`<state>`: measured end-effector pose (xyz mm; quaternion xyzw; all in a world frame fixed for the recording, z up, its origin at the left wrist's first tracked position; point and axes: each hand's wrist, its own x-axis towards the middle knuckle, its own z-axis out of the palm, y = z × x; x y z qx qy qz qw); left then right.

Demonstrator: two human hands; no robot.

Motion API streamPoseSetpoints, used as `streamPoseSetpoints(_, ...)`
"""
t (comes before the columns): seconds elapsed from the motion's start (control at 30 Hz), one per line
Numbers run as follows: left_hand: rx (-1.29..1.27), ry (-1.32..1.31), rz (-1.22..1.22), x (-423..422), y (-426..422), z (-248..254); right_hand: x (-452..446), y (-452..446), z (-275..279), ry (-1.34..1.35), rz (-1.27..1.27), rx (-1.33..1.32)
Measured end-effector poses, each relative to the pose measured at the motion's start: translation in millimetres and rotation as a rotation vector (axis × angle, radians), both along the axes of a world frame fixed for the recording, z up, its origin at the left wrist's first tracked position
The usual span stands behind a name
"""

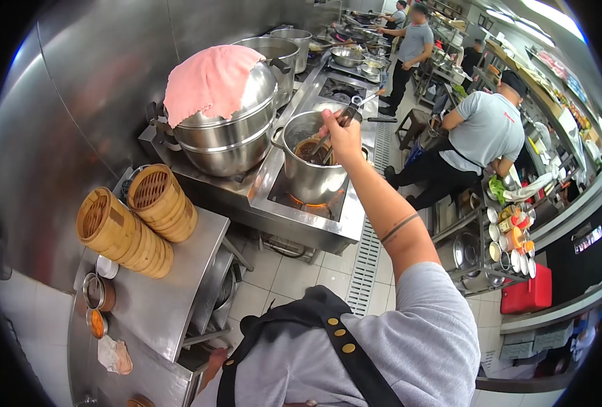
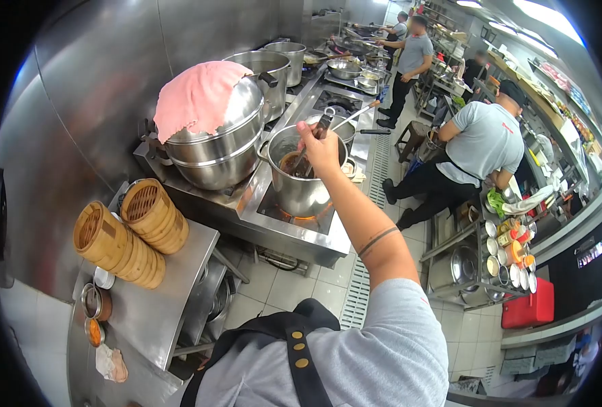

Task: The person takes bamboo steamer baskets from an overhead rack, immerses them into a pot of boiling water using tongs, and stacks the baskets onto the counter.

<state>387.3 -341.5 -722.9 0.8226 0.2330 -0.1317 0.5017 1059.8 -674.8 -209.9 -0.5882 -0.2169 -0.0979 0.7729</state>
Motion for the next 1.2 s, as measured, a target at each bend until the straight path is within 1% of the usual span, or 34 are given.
streamPoseSetpoints(0.03, 0.301, -0.121, -0.275, -8, -1, -7, 2, -1, -7, -0.039, 0.010, 0.002)
streamPoseSetpoints(0.07, 0.606, -0.292, -0.516, -7, -2, -2, 1, -4, -10, -0.032, 0.014, 0.001)
streamPoseSetpoints(0.1, 0.606, -0.285, -0.512, -13, -7, -5, -2, -7, -7, -0.033, -0.030, 0.027)
streamPoseSetpoints(0.17, -0.338, 0.109, 0.457, -17, -24, -7, -12, -18, 16, -0.083, -0.095, 0.064)
streamPoseSetpoints(0.2, -0.338, 0.110, 0.474, -16, -33, 4, -10, -27, 25, -0.164, -0.124, 0.116)
streamPoseSetpoints(0.23, -0.386, 0.096, 0.555, -17, -40, 17, -9, -39, 36, -0.256, -0.122, 0.144)
streamPoseSetpoints(0.27, -0.430, 0.080, 0.634, -14, -46, 34, -18, -48, 51, -0.257, -0.113, 0.228)
streamPoseSetpoints(0.3, -0.424, 0.079, 0.649, -3, -58, 64, -17, -58, 59, -0.330, -0.018, 0.361)
streamPoseSetpoints(0.37, -0.229, 0.269, 0.651, 21, -84, 123, -14, -68, 65, -0.360, -0.129, 0.291)
streamPoseSetpoints(0.4, -0.278, 0.189, 0.670, 4, -81, 69, -9, -72, 63, -0.357, -0.182, 0.258)
streamPoseSetpoints(0.43, -0.330, 0.110, 0.686, -8, -79, 24, -4, -72, 57, -0.300, -0.176, 0.228)
streamPoseSetpoints(0.47, -0.385, 0.033, 0.698, -7, -84, 8, 1, -70, 49, -0.246, -0.168, 0.197)
streamPoseSetpoints(0.5, -0.380, 0.029, 0.706, 0, -87, 10, 5, -66, 40, -0.170, -0.153, 0.203)
streamPoseSetpoints(0.53, -0.398, 0.102, 0.610, 6, -91, 12, 10, -61, 31, -0.164, -0.178, 0.170)
streamPoseSetpoints(0.57, -0.416, 0.176, 0.516, 8, -97, 15, 15, -57, 22, -0.162, -0.136, 0.167)
streamPoseSetpoints(0.6, -0.414, 0.174, 0.529, 8, -105, 16, 18, -54, 18, -0.160, -0.092, 0.163)
streamPoseSetpoints(0.63, -0.474, 0.165, 0.583, 12, -112, 12, 21, -51, 18, -0.157, -0.079, 0.168)
streamPoseSetpoints(0.67, -0.534, 0.157, 0.636, 19, -120, 7, 22, -49, 18, -0.134, -0.002, 0.229)
streamPoseSetpoints(0.7, -0.323, 0.299, 0.484, 37, -125, 64, 22, -48, 18, -0.107, 0.073, 0.288)
streamPoseSetpoints(0.73, -0.321, 0.305, 0.494, 60, -142, 104, 24, -49, 18, -0.098, 0.081, 0.290)
streamPoseSetpoints(0.77, -0.248, 0.306, 0.512, 75, -154, 130, 28, -49, 21, -0.101, 0.112, 0.340)
streamPoseSetpoints(0.8, -0.174, 0.307, 0.530, 85, -165, 144, 32, -50, 23, -0.104, 0.144, 0.390)
streamPoseSetpoints(0.83, -0.203, 0.285, 0.607, 92, -174, 152, 38, -55, 22, -0.138, 0.051, 0.319)
streamPoseSetpoints(0.87, -0.203, 0.290, 0.617, 98, -182, 163, 45, -61, 24, -0.212, 0.009, 0.293)
streamPoseSetpoints(0.93, -0.174, 0.206, 0.604, 106, -197, 180, 50, -68, 34, -0.243, 0.019, 0.344)
streamPoseSetpoints(1.0, -0.197, 0.224, 0.630, 102, -205, 180, 57, -73, 35, -0.235, -0.001, 0.289)
streamPoseSetpoints(1.03, -0.188, 0.271, 0.612, 100, -208, 183, 61, -73, 36, -0.233, -0.028, 0.237)
streamPoseSetpoints(1.07, -0.178, 0.317, 0.594, 100, -209, 183, 67, -71, 34, -0.234, -0.022, 0.238)
streamPoseSetpoints(1.13, -0.167, 0.307, 0.578, 86, -212, 170, 79, -64, 25, -0.239, -0.065, 0.032)
streamPoseSetpoints(1.17, -0.153, 0.299, 0.557, 72, -212, 158, 86, -57, 24, -0.218, -0.034, 0.072)
streamPoseSetpoints(1.2, -0.167, 0.090, 0.500, 47, -206, 121, 90, -50, 24, -0.219, -0.033, 0.076)
